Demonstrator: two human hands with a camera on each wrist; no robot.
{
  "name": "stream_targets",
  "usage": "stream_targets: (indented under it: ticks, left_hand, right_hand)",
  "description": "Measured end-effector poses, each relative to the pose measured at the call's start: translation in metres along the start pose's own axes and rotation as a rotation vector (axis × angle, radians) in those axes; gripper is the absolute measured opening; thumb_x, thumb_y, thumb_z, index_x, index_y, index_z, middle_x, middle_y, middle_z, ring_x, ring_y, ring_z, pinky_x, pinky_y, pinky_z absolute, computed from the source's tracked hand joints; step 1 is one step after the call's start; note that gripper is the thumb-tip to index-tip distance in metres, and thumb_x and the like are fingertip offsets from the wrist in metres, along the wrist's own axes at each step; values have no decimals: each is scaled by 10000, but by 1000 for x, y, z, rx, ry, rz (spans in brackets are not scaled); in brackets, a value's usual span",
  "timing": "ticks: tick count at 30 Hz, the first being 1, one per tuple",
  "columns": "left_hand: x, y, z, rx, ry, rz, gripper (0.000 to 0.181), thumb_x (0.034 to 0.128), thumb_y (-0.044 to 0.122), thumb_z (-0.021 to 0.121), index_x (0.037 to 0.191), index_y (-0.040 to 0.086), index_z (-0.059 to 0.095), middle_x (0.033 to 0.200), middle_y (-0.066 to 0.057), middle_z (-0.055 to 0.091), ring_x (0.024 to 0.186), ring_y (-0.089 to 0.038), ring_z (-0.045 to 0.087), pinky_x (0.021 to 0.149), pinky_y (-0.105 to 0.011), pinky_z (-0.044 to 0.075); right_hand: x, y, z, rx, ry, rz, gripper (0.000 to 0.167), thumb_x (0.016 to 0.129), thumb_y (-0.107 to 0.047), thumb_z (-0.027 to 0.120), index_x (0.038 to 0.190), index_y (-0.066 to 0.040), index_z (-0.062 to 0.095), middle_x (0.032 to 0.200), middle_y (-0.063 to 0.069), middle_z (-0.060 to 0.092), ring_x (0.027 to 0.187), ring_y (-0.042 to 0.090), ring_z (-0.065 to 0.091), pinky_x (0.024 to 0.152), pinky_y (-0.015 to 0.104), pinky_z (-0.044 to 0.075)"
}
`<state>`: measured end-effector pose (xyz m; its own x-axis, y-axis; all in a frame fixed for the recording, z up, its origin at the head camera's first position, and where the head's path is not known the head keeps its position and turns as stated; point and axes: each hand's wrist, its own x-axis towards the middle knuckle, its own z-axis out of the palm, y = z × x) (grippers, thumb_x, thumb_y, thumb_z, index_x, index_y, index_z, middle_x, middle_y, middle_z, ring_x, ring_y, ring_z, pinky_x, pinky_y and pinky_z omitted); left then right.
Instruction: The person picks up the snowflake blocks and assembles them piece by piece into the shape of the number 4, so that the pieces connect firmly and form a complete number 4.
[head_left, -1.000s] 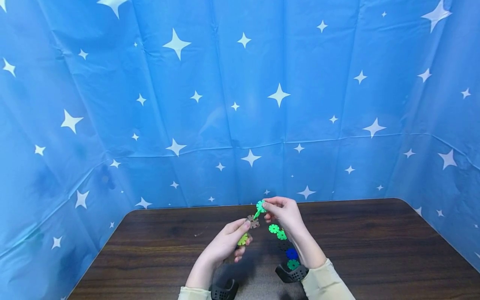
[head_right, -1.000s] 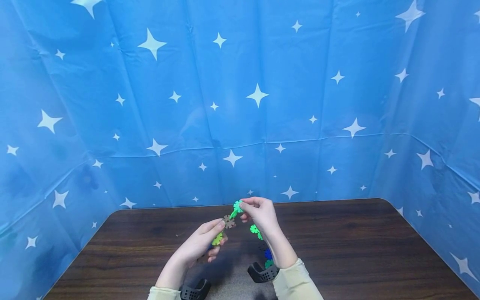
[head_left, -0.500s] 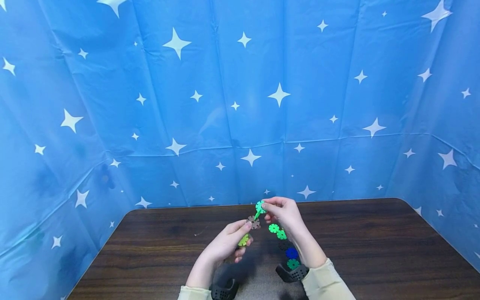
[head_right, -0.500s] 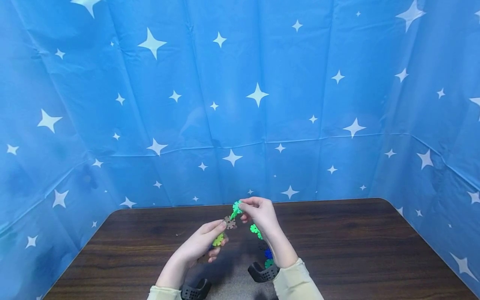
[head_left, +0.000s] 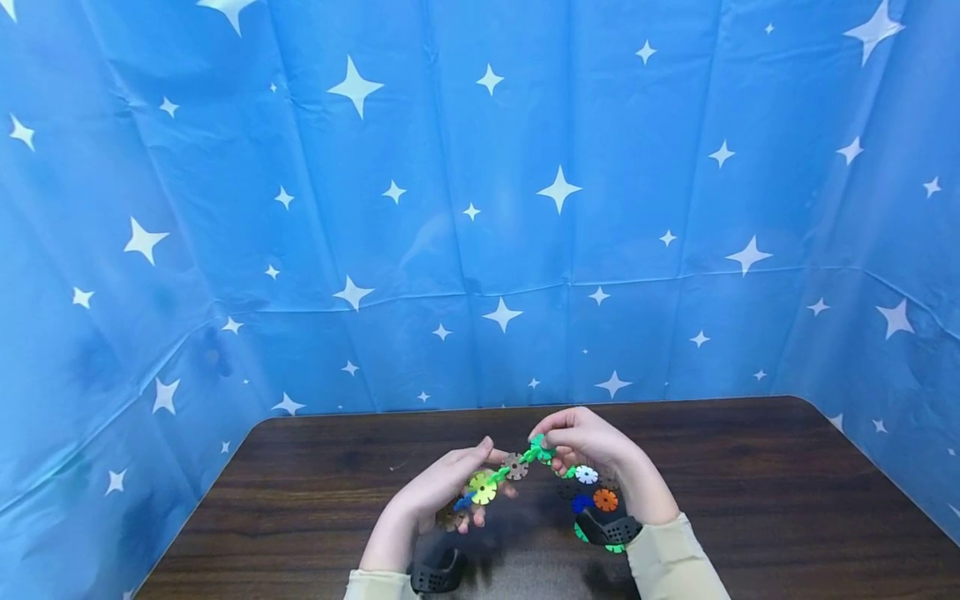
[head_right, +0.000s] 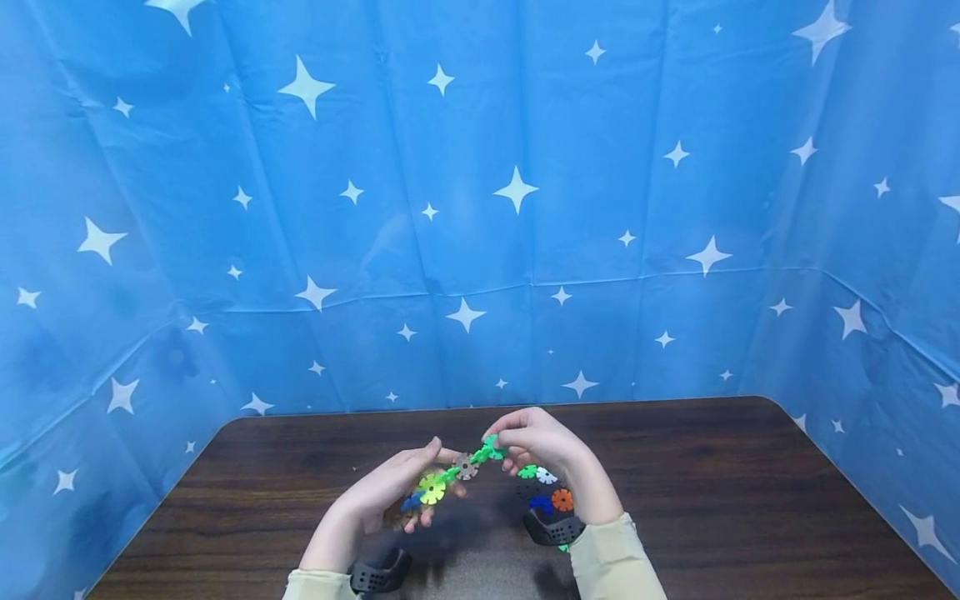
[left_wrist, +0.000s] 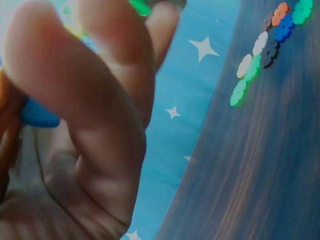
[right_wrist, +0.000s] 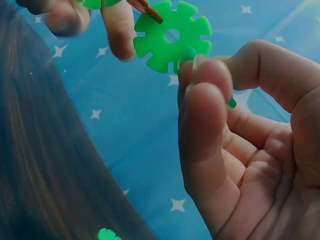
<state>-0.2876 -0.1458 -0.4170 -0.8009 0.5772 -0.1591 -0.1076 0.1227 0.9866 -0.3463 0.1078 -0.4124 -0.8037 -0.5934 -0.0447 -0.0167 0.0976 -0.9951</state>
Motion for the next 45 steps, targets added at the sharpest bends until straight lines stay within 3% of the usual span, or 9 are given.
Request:
stream_targets:
  ticks: [4,10,16,20,22,27,33,40,45]
  left_hand:
    - [-1,1,-5,-18,74,-12,821,922,724,308,1406,86,490,1248,-152,612,582,-152,640,394,-225,433]
    - [-8,3,-13,-101,196,17,916,883,775,299,1411,42,453,1327,-172,559,816,-305,691,467,-245,496]
    - [-9,4,-20,-208,326,129,950,897,763,238,1431,-7,396,1411,-257,449,1011,-372,653,691,-351,571]
    - [-5,3,-19,-326,457,231,923,914,737,231,1449,-4,361,1408,-250,441,1088,-330,628,909,-421,505]
    - [-2,1,-16,-383,488,270,898,934,709,234,1475,-5,291,1418,-251,429,1152,-336,591,975,-434,457]
    - [4,-2,-6,-396,444,321,829,985,633,225,1517,2,146,1489,-261,338,1291,-369,456,1051,-436,378]
    - [11,-1,4,-375,382,335,829,975,629,297,1543,51,125,1528,-249,271,1335,-362,402,1055,-416,376]
    - [13,0,6,-360,420,347,775,1019,544,289,1513,-36,144,1486,-275,332,1275,-308,486,1034,-427,399]
    - [14,1,7,-350,469,350,674,1044,470,317,1506,-3,188,1361,-253,462,1176,-274,564,983,-383,451]
  right_hand:
    - [3,6,-2,35,9,16,203,878,-55,562,1024,53,654,728,44,596,538,119,541,538,263,502]
    - [3,9,-4,97,23,24,187,885,-59,549,1018,21,653,738,39,614,542,116,542,559,276,506]
    - [2,12,-8,187,58,12,200,903,-53,542,1075,27,602,759,19,593,570,101,561,576,272,516]
    - [-1,12,-9,263,79,-25,139,922,-30,532,1041,-3,598,772,30,566,612,113,621,614,266,551]
    - [-1,11,-8,298,72,-49,113,930,-15,523,1009,-33,603,783,40,589,647,127,654,643,275,563]
    - [2,9,2,347,51,-72,103,929,6,531,970,-66,592,752,28,590,775,204,695,728,327,569]
    - [8,4,22,288,78,-68,75,895,-6,557,956,-47,540,814,61,558,896,309,697,784,373,559]
    - [15,0,45,282,74,-22,99,876,-13,588,954,-7,527,871,118,609,854,303,705,786,415,554]
    - [19,3,59,257,53,-1,127,894,-52,600,987,33,589,893,131,663,811,266,713,758,407,562]
